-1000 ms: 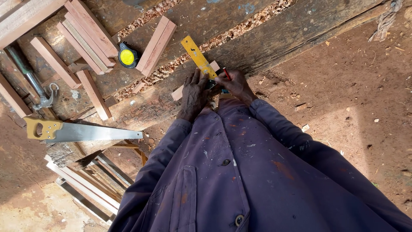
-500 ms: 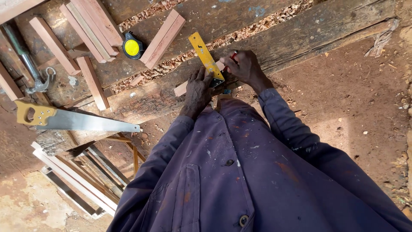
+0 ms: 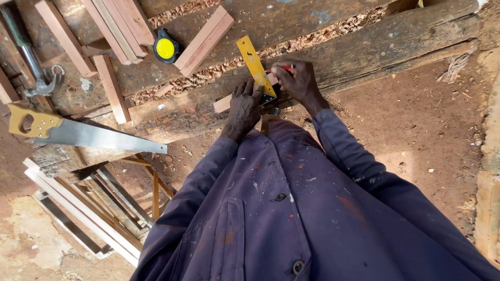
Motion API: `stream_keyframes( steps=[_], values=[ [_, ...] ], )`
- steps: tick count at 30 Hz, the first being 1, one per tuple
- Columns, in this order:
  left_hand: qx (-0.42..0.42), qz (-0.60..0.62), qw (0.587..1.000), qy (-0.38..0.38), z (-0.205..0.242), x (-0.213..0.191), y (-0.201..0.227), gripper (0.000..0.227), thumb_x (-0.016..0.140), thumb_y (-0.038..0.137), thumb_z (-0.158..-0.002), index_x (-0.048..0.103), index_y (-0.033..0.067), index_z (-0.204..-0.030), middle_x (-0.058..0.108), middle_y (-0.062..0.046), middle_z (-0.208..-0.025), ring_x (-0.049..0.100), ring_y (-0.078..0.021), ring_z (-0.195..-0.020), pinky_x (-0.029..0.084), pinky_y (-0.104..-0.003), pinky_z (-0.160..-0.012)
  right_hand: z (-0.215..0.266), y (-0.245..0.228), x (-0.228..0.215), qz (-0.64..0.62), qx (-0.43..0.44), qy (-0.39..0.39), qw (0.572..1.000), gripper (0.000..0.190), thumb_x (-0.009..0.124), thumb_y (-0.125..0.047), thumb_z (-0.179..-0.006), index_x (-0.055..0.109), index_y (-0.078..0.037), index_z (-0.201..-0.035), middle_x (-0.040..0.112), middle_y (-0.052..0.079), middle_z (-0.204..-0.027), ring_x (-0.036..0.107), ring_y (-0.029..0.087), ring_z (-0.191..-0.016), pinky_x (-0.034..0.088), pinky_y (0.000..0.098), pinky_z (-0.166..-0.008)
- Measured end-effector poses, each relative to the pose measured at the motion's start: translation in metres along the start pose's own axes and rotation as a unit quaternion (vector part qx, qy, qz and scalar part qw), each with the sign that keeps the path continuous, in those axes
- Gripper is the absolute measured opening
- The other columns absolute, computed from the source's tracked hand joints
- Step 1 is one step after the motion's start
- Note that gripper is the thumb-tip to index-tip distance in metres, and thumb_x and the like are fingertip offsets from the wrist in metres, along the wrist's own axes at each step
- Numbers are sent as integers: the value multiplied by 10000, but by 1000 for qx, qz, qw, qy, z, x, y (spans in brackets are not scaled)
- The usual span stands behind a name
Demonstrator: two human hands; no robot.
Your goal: Using a try square and pencil to mark cutting lines on small wooden blocks on a workbench.
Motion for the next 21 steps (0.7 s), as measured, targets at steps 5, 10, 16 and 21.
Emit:
stream_keyframes(
  steps=[5, 10, 16, 21],
  values=[
    [-1, -5, 1000, 5, 1, 4, 0, 757, 894, 320, -752, 615, 154, -1437, 524, -249, -1480, 475, -442, -1391, 383, -589, -1140, 55, -30, -8, 133, -40, -29, 990, 136, 698, -157, -1017, 768, -41, -999, 661, 232, -662, 708, 385, -689, 559, 436, -550],
    [-12, -12, 1000, -11, 0, 13, -8, 762, 892, 345, -750, 615, 184, -1442, 518, -228, -1503, 473, -426, -1404, 383, -592, -1149, 71, 10, -23, 203, 30, 33, 978, 322, 643, -322, -1087, 716, -133, -837, 683, 90, -638, 732, 292, -739, 572, 410, -712],
    [-12, 34, 999, 1, 1, -8, -6, 729, 885, 341, -735, 648, 189, -1406, 568, -220, -1469, 521, -430, -1375, 432, -589, -1115, 67, 78, 24, 56, 139, 16, 989, 178, 669, -252, -971, 733, -91, -934, 693, 88, -714, 685, 242, -711, 529, 409, -753],
    [-66, 94, 986, 120, 11, -49, -19, 559, 824, 333, -852, 651, 129, -1343, 656, -188, -1293, 609, -417, -1245, 561, -543, -953, 71, 29, 5, -68, 121, 44, 989, 125, 771, -167, -947, 763, -43, -965, 685, 59, -712, 625, 122, -721, 508, 283, -687]
  ],
)
Point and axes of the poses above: each hand's wrist, its own z-axis away from the middle knuckle, its own x-axis out of the palm, y = z × x, the point moved 6 cm from there along -z, towards the middle knuckle
